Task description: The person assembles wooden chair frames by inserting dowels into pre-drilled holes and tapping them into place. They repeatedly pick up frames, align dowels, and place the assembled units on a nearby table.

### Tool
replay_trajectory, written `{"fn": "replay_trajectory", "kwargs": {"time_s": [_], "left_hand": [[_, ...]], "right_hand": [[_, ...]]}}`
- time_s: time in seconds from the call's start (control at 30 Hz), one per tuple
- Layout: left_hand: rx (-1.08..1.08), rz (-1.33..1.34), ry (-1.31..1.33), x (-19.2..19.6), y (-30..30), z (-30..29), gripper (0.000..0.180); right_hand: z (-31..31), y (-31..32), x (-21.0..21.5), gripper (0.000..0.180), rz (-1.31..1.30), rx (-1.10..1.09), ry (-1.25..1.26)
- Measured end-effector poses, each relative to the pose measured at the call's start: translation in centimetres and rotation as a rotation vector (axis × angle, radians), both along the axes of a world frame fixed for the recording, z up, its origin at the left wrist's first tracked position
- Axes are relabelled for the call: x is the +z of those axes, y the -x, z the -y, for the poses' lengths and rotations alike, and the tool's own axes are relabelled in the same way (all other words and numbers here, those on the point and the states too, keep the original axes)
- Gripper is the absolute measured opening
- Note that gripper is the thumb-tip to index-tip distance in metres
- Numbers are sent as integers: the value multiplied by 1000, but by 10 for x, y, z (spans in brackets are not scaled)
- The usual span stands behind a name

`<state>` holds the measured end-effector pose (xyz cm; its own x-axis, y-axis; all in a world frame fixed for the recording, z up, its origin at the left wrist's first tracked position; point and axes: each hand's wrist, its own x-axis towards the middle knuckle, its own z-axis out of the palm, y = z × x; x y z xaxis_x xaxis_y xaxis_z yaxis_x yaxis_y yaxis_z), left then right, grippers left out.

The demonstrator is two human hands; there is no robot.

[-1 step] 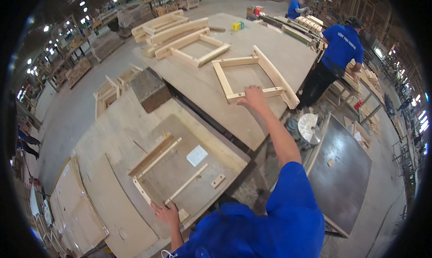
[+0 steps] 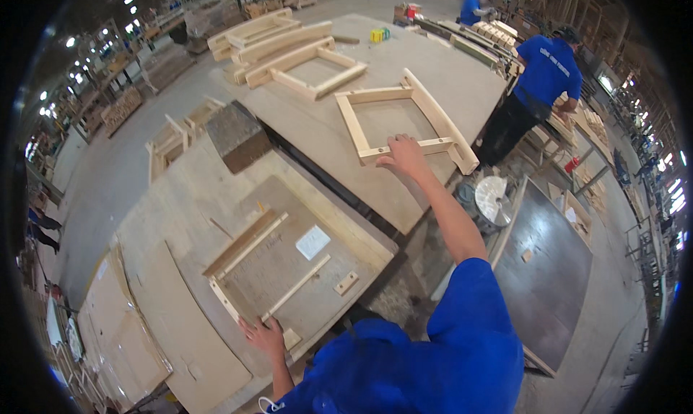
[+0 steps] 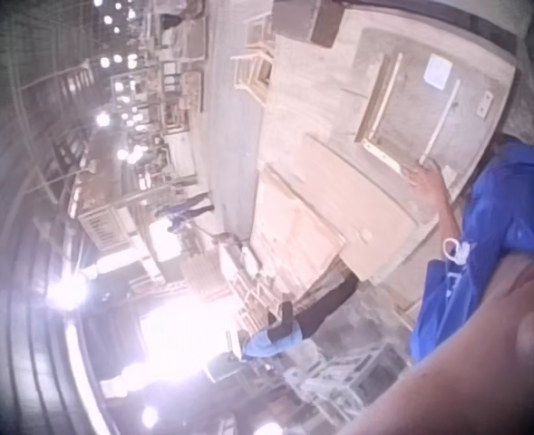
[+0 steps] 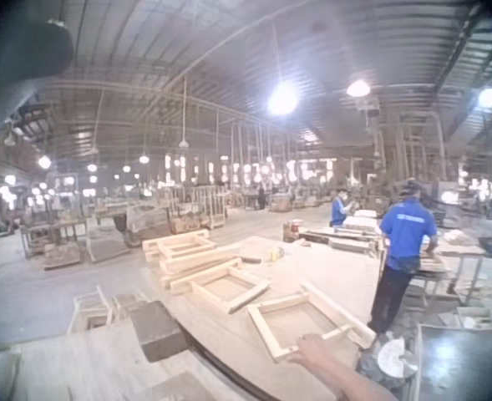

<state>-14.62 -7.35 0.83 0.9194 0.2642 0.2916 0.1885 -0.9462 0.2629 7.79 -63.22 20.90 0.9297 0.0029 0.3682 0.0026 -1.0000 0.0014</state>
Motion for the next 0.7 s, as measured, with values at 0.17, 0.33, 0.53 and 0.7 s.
{"fn": "replay_trajectory", "kwargs": {"time_s": [0.17, 0.33, 0.53, 0.7], "left_hand": [[-8, 52, 108, -1, -2, 18, 45], [-320, 14, 607, 53, -6, 79, 43], [-588, -8, 970, 101, 2, 209, 43], [-797, -18, 1084, 163, 45, 315, 50]], "right_hand": [[-63, 108, 25, 60, -48, 255, -17], [-99, 198, 101, 57, 9, 383, -124], [-29, 303, 146, 62, 459, 270, -717], [45, 418, 162, 63, 662, 365, -1291]]}}
